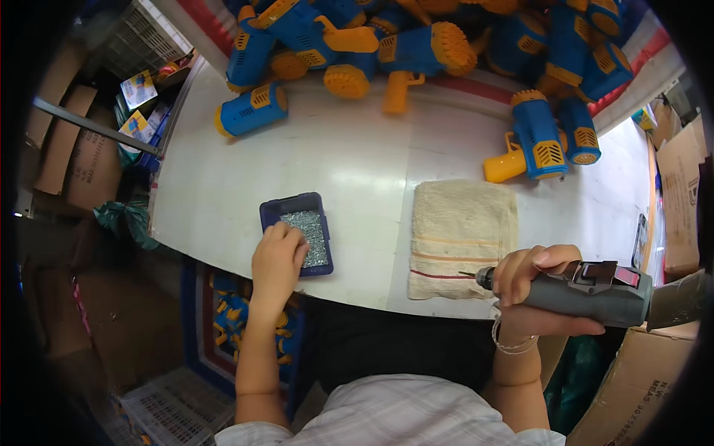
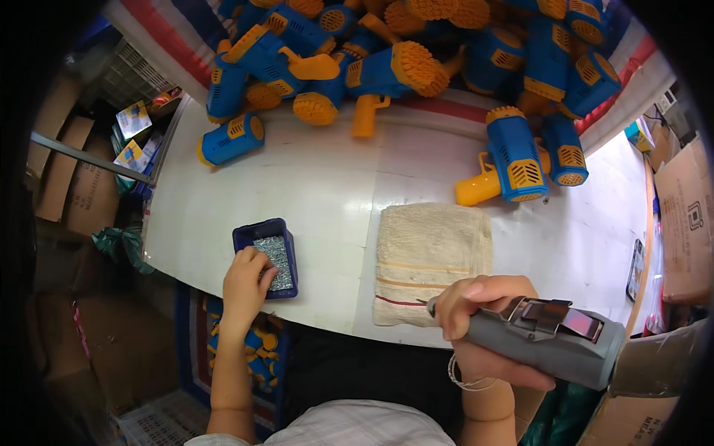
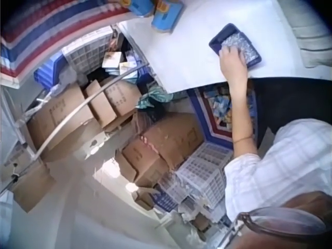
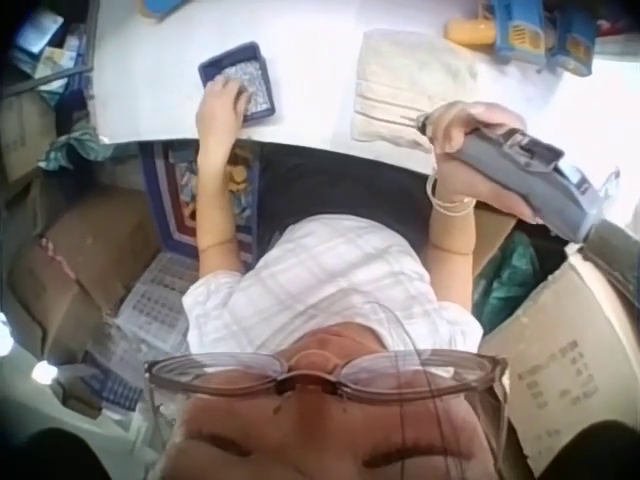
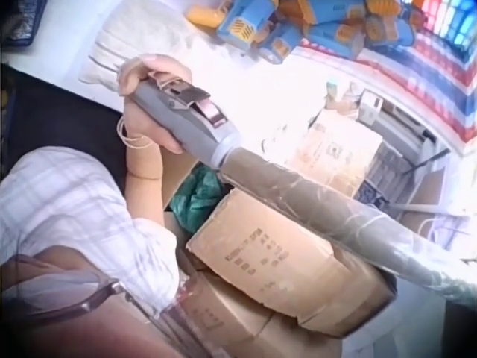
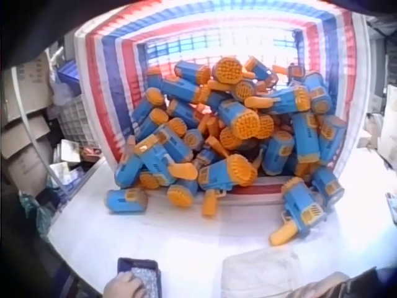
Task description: Assembling plastic toy housings using an electric screwdriver and screws.
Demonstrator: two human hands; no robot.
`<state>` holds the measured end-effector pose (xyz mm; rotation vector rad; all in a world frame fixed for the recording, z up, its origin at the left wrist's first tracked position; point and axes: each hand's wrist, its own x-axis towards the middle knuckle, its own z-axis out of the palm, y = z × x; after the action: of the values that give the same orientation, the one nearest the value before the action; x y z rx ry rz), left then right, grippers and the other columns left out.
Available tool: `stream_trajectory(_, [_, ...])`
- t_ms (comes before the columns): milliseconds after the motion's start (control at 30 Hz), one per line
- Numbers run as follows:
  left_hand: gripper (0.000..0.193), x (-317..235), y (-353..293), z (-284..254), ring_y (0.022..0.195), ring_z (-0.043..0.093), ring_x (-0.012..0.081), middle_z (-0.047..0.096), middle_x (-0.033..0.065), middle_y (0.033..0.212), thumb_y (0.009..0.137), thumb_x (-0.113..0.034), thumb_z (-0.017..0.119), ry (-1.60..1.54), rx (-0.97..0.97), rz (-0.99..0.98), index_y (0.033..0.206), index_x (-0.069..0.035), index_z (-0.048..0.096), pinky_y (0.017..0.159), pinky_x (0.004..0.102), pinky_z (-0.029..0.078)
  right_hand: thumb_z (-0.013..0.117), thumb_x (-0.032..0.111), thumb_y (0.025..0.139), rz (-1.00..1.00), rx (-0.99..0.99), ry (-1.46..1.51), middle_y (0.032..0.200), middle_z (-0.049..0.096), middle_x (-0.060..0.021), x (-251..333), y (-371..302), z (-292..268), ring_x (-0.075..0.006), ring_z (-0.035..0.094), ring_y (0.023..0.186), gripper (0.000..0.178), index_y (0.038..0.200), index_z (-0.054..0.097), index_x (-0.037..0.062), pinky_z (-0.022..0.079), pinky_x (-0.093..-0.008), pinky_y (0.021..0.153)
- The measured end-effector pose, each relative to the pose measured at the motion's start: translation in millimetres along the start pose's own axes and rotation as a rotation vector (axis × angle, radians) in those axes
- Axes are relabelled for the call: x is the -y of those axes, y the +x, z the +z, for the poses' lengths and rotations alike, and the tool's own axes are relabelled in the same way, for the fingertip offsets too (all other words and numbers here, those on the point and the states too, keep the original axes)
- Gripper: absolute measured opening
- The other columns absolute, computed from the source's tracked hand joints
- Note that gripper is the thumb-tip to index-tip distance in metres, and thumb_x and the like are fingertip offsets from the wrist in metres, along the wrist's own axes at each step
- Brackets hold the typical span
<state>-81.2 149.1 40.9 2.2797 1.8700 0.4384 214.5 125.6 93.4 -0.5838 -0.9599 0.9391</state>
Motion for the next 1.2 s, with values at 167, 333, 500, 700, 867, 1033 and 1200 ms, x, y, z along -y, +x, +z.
stream_trajectory(167, [0.009,-9.7,3.8,-0.6,0.066,0.050,0.0293,0.048,0.0102,0.067,0.076,-0.009,0.059,0.073,-0.082,-0.082,0.072,-0.004,0.053,0.056,0.0380,0.041,0.035,0.083,0.064,0.053,0.089,0.089,0.054,0.048,-0.0032,5.6,-0.9,6.9,-0.0129,0.048,0.041,0.088,0.092,0.045,0.0012,0.041,-0.0247,0.037])
stream_trajectory(333, [0.017,-56.8,-2.3,13.3,0.057,0.054,0.0088,0.060,0.0043,0.066,0.083,-0.002,0.053,-0.885,0.059,-0.381,0.068,0.002,0.058,0.052,0.0233,0.042,0.038,0.079,0.069,0.090,0.164,0.140,0.055,0.049,-0.0043,13.5,2.5,13.9,-0.0145,0.049,0.042,0.080,0.091,0.044,0.0028,0.043,-0.0262,0.038])
stream_trajectory(500, [0.011,-127.4,-3.4,30.5,0.064,0.060,0.0139,0.064,0.0112,0.077,0.084,-0.003,0.055,-1.553,0.502,-0.451,0.083,0.006,0.061,0.063,0.0236,0.050,0.038,0.075,0.073,-0.041,0.233,0.125,0.055,0.049,-0.0052,23.8,4.2,10.7,-0.0155,0.049,0.042,0.073,0.091,0.043,0.0041,0.044,-0.0278,0.040])
stream_trajectory(700, [0.015,-136.4,-12.7,58.4,0.079,0.062,0.0160,0.063,0.0124,0.088,0.088,-0.007,0.052,-2.079,0.739,-0.681,0.095,0.004,0.058,0.070,0.0254,0.051,0.039,0.072,0.075,-0.049,0.257,0.116,0.055,0.050,-0.0052,26.6,8.6,-2.9,-0.0161,0.049,0.042,0.071,0.090,0.043,0.0032,0.045,-0.0281,0.040])
stream_trajectory(867, [0.023,-153.1,14.9,60.2,0.082,0.059,0.0176,0.062,0.0124,0.095,0.088,-0.013,0.053,-1.949,1.030,-0.342,0.102,0.005,0.056,0.079,0.0276,0.048,0.040,0.072,0.075,-0.113,0.275,0.100,0.053,0.049,-0.0055,46.7,12.8,-19.9,-0.0161,0.049,0.041,0.071,0.090,0.043,0.0026,0.044,-0.0290,0.039])
stream_trajectory(1033, [0.037,-195.4,113.4,106.7,0.096,0.055,0.0259,0.055,0.0143,0.112,0.078,-0.019,0.064,-0.754,0.099,0.226,0.107,0.003,0.056,0.082,0.0349,0.044,0.048,0.076,0.065,-0.088,0.117,0.204,0.059,0.050,-0.0088,48.7,0.1,-30.2,-0.0194,0.048,0.048,0.085,0.095,0.049,-0.0029,0.041,-0.0312,0.044])
stream_trajectory(1200, [0.040,-209.8,171.5,125.0,0.090,0.056,0.0331,0.057,0.0173,0.102,0.071,-0.021,0.069,-0.164,0.147,0.360,0.104,-0.001,0.057,0.078,0.0355,0.045,0.042,0.076,0.070,-0.099,0.047,0.026,0.053,0.047,-0.0053,52.5,-1.8,-30.6,-0.0171,0.047,0.040,0.076,0.090,0.043,0.0020,0.042,-0.0291,0.038])
